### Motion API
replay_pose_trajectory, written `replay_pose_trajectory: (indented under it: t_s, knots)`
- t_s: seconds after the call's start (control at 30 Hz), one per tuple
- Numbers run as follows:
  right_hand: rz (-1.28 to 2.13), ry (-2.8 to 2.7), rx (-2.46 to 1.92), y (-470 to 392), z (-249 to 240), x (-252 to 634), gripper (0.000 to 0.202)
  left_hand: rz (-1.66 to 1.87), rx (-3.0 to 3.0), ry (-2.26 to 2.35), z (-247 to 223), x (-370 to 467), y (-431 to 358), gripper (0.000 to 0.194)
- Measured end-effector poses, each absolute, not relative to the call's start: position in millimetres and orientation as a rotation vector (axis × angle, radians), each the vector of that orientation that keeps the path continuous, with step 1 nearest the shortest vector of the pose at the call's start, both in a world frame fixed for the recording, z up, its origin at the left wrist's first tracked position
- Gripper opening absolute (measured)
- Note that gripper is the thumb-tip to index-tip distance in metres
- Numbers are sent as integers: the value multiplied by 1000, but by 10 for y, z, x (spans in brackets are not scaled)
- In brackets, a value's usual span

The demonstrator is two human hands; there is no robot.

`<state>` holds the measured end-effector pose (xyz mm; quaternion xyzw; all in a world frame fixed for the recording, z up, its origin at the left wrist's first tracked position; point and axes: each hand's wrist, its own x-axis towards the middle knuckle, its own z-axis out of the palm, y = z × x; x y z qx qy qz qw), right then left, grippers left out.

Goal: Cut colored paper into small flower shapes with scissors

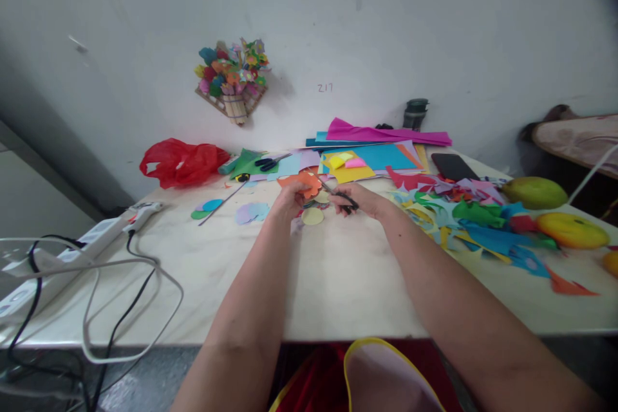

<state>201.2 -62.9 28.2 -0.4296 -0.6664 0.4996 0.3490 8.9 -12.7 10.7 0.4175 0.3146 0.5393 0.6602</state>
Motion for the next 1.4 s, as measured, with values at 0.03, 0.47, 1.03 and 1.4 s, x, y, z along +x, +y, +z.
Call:
replay_pose_trajectory:
  t_s: [0.03, 0.47, 1.03, 1.4]
  knots:
    - [1292, -1730, -1109, -626, 279, 2014, 17, 1221, 945, 713, 107, 91, -128, 22]
    - [1277, -1721, -1103, -586, 231, 2020, 20, 1225, 931, 725, 105, 90, -129, 22]
    - [1290, -1651, -1099, -629, 281, 1987, 15, 1176, 858, 704, 163, 67, -200, 30]
    - [1288, -1658, -1129, -610, 277, 1985, 14, 1195, 832, 722, 187, 68, -213, 28]
